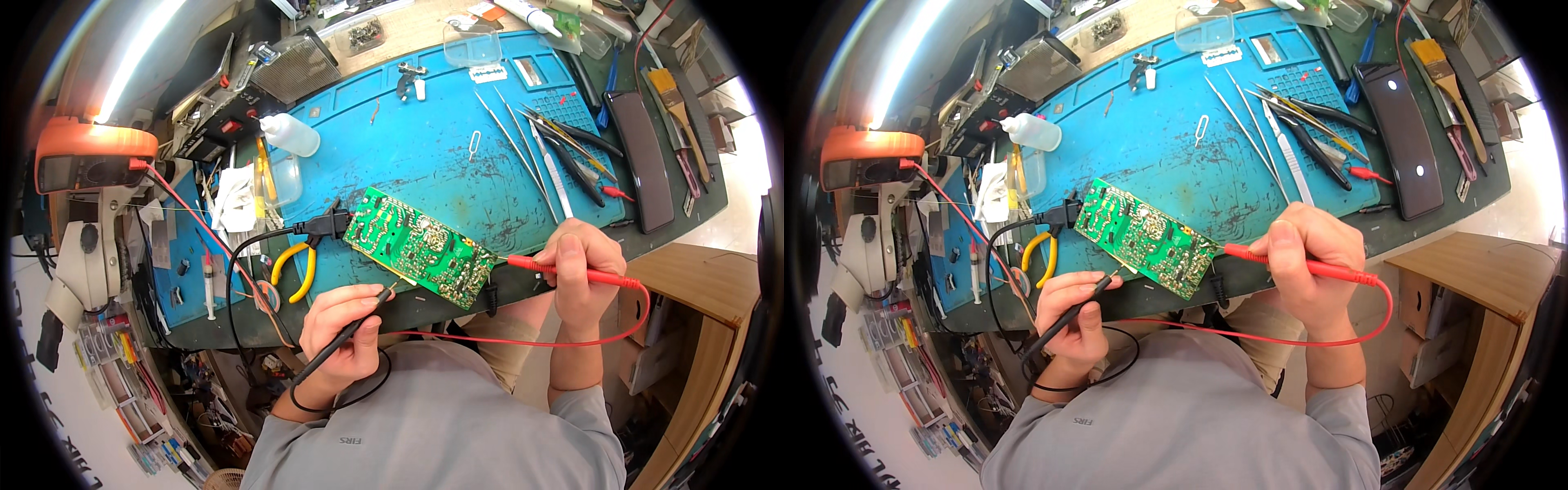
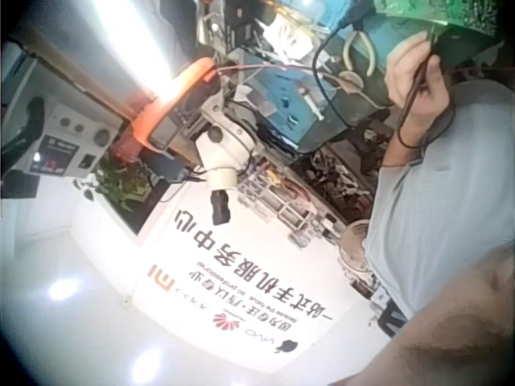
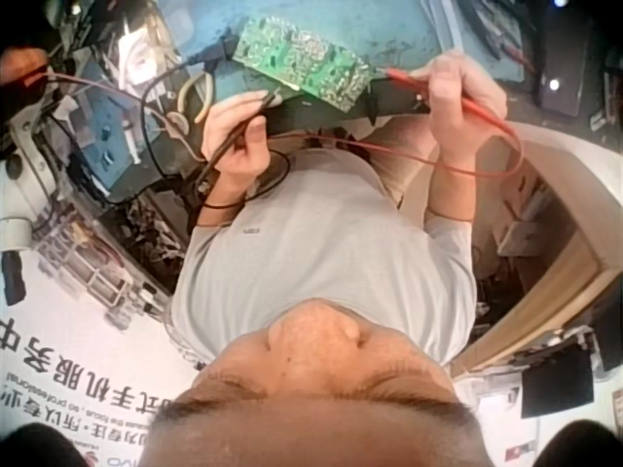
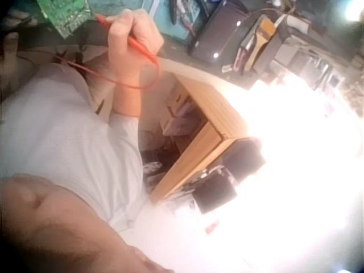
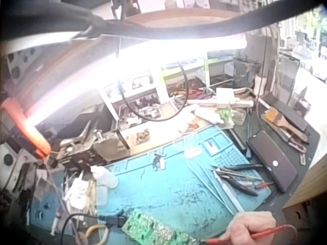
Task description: The person uses a multimeter to test various points on a green circuit board. They hold the board with one hand and probe different components with the multimeter leads in the other hand. The person repeatedly touches the probes to different spots on the board throughout the clip.
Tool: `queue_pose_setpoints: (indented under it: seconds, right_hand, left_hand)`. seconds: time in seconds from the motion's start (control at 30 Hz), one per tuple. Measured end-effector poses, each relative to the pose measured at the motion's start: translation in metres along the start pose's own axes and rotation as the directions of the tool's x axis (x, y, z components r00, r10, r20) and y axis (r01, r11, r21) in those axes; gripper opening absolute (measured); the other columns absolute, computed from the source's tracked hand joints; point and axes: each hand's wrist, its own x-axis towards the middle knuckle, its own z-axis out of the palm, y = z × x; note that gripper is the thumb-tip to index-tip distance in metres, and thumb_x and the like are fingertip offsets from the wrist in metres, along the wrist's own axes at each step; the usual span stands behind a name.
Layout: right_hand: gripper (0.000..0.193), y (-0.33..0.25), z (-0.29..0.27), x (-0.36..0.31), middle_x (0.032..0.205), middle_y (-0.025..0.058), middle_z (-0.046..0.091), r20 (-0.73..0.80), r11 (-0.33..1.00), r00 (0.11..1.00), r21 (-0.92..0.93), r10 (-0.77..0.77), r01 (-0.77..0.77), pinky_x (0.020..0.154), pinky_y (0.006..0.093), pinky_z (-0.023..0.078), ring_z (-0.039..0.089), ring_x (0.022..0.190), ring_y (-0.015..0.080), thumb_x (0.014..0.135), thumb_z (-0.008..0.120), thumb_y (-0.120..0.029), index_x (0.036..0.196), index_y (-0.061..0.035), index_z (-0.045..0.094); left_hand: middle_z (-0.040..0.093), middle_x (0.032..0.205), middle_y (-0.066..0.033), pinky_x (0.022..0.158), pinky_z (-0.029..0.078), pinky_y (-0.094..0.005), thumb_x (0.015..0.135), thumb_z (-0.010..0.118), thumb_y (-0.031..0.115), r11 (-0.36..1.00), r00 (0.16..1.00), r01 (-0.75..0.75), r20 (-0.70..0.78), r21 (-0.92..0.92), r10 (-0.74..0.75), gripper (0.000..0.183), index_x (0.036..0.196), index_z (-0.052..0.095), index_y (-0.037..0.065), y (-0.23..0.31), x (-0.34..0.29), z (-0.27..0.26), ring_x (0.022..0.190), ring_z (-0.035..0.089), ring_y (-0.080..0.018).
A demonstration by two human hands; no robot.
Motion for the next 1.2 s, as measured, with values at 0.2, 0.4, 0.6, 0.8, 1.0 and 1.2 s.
queue_pose_setpoints:
  seconds: [0.2,0.4,0.6,0.8,1.0,1.2]
  right_hand:
    - [0.029,0.0,-0.004,0.0,0.062,0.0078,0.058,-0.001,1.0,1.0,-0.013,0.001,-0.001,0.042,0.0221,0.032,0.042,0.046,0.0066,0.093,0.049,-0.006,0.067,0.0026,0.059]
    - [0.022,-0.012,-0.002,0.003,0.06,0.0078,0.059,-0.018,0.986,0.988,-0.077,0.15,-0.151,0.048,0.028,0.039,0.05,0.052,0.0139,0.084,0.053,-0.004,0.064,0.0024,0.061]
    - [0.028,-0.008,-0.001,-0.001,0.056,0.0053,0.052,-0.061,0.994,0.994,-0.055,0.093,-0.097,0.042,0.0258,0.031,0.043,0.045,0.0093,0.088,0.05,-0.004,0.062,0.0017,0.056]
    - [0.028,0.0,0.002,-0.006,0.058,0.005,0.053,-0.078,0.992,0.989,0.023,0.129,-0.128,0.04,0.0233,0.029,0.041,0.042,0.0065,0.09,0.048,-0.003,0.063,0.0009,0.056]
    - [0.029,0.0,-0.001,-0.005,0.059,0.0052,0.054,-0.074,0.993,0.99,0.032,0.117,-0.115,0.04,0.023,0.03,0.041,0.042,0.0063,0.091,0.048,-0.004,0.063,0.0007,0.056]
    - [0.029,0.0,0.0,-0.006,0.059,0.0052,0.054,-0.068,0.993,0.991,0.03,0.117,-0.115,0.04,0.0231,0.03,0.041,0.043,0.0062,0.091,0.049,-0.005,0.063,0.0007,0.055]
  left_hand:
    - [0.059,0.105,-0.0209,0.075,0.059,-0.0347,0.098,0.057,0.012,1.0,1.0,-0.005,-0.012,-0.015,0.005,0.018,0.107,0.055,-0.004,0.002,0.003,0.004,0.083,0.07,-0.0277]
    - [0.069,0.099,-0.0173,0.071,0.058,-0.0325,0.088,0.068,0.005,0.998,0.995,0.056,-0.087,-0.012,-0.057,0.014,0.1,0.063,0.001,0.004,0.0,0.004,0.082,0.071,-0.0262]
    - [0.07,0.097,-0.0147,0.073,0.057,-0.0304,0.086,0.066,-0.001,0.999,0.998,-0.011,-0.063,0.037,0.014,0.013,0.099,0.065,0.0,0.01,0.012,-0.001,0.08,0.071,-0.0231]
    - [0.07,0.098,-0.016,0.067,0.057,-0.0284,0.087,0.067,0.0,1.0,0.996,-0.012,-0.092,0.007,0.013,0.013,0.1,0.064,0.0,0.007,0.008,0.0,0.078,0.071,-0.0224]
    - [0.071,0.098,-0.0127,0.062,0.054,-0.028,0.087,0.07,0.003,1.0,0.989,-0.012,-0.147,-0.024,0.009,0.013,0.098,0.066,0.002,0.008,0.009,0.006,0.074,0.069,-0.0218]
    - [0.071,0.097,-0.0128,0.063,0.054,-0.028,0.087,0.07,0.003,1.0,0.989,-0.019,-0.149,-0.013,0.017,0.012,0.098,0.066,0.002,0.008,0.009,0.004,0.074,0.069,-0.0221]
